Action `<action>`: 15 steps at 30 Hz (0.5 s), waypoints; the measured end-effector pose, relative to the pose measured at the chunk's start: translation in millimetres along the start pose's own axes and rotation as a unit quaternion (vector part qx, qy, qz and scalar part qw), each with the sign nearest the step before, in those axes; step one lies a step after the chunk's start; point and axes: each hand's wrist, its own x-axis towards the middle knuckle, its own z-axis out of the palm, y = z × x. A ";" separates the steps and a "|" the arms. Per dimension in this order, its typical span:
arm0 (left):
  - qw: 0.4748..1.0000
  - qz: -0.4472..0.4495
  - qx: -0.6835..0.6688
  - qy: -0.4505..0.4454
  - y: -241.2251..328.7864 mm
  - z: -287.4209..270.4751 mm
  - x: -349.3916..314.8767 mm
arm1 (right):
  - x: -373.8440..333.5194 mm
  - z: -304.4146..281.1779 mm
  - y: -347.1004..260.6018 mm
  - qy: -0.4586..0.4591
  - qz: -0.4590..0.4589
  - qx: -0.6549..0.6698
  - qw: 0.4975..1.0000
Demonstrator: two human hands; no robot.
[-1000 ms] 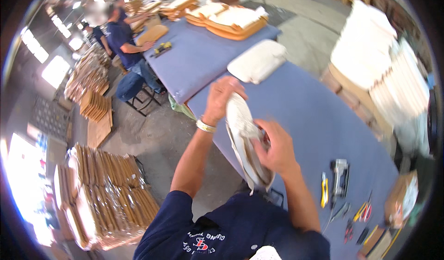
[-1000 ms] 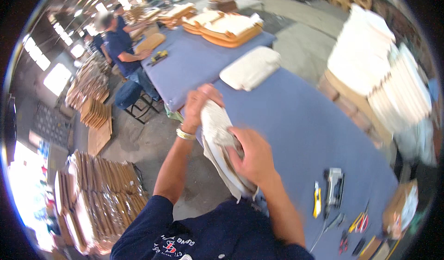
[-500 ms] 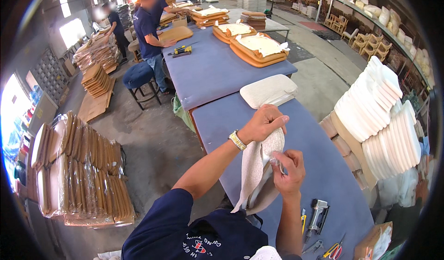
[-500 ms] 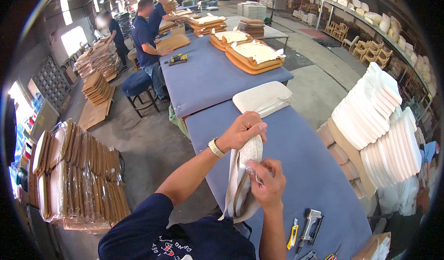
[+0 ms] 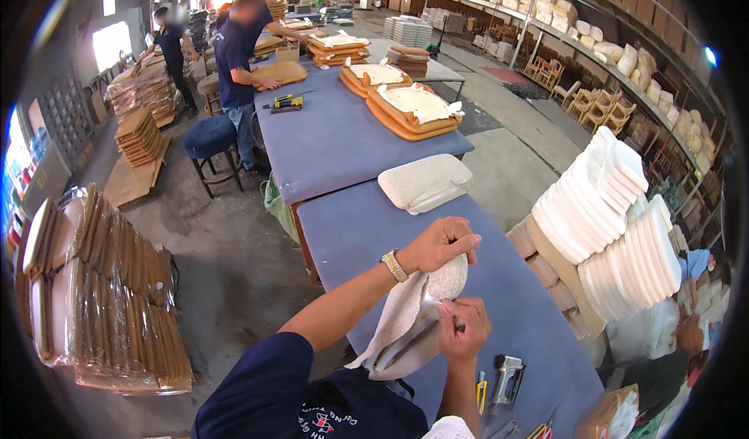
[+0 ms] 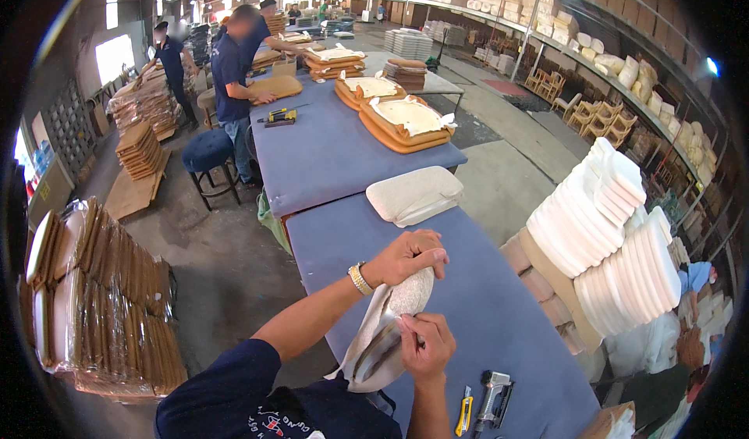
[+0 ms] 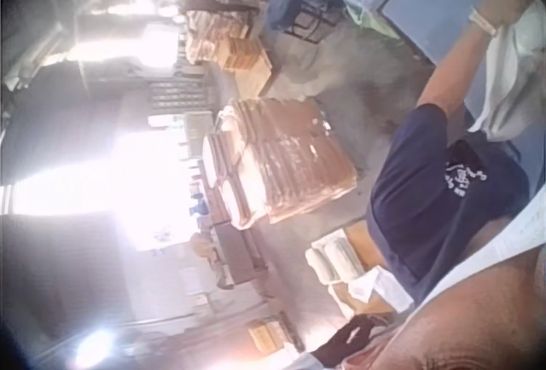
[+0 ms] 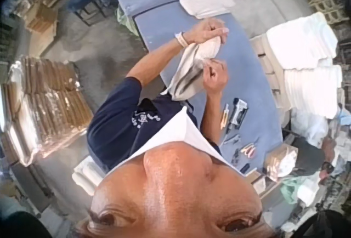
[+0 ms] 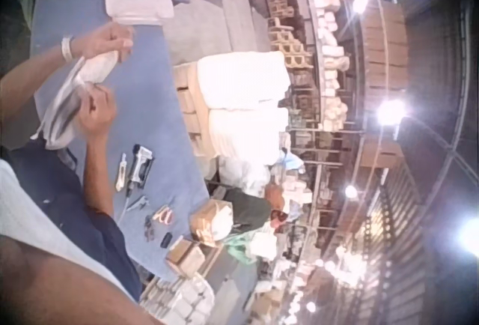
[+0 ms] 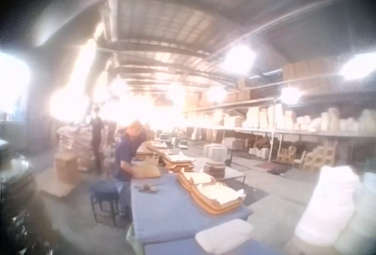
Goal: The person staples fabric onto cushion foam using a pneumatic staple gun, trims excess fabric with a utility knife, and folds the edges to finish the cushion. The person repeats this process for multiple cushions on a workbench.
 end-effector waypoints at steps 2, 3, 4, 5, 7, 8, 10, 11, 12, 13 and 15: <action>1.000 0.011 0.017 0.018 -6.2 7.0 -6.1 | -4.1 -0.6 2.1 0.030 0.031 0.022 0.999; 0.999 0.016 0.027 0.028 -9.4 10.8 -12.0 | -7.8 2.3 6.8 0.056 0.061 0.045 0.996; 0.999 0.006 0.016 0.030 -12.4 15.0 -23.5 | -12.1 4.0 10.5 0.081 0.091 0.070 0.990; 0.999 -0.003 0.006 0.036 -16.0 19.7 -41.5 | -18.6 2.5 13.3 0.056 0.128 0.036 0.989; 0.999 -0.037 -0.034 0.016 -31.3 32.5 -85.3 | -28.7 -4.6 19.7 0.002 0.188 -0.030 0.982; 0.996 -0.063 -0.064 -0.011 -39.9 40.3 -111.7 | -27.5 -5.8 19.1 0.034 0.182 -0.025 0.982; 0.988 -0.127 -0.078 -0.027 -38.9 52.9 -167.4 | -27.0 -9.7 15.7 0.097 0.179 -0.014 0.979; 0.993 -0.118 0.002 -0.022 -31.8 60.9 -194.1 | -25.7 -12.6 20.6 0.107 0.198 -0.003 0.974; 0.990 -0.111 0.081 -0.018 -22.5 67.4 -212.8 | -25.8 -14.9 23.6 0.119 0.221 0.007 0.968; 0.979 -0.165 0.119 -0.023 -18.3 70.2 -221.7 | -28.2 -15.2 24.8 0.127 0.248 0.019 0.960; 0.942 -0.274 0.190 -0.037 -6.9 71.3 -231.9 | -32.7 -17.4 38.4 0.112 0.250 -0.012 0.962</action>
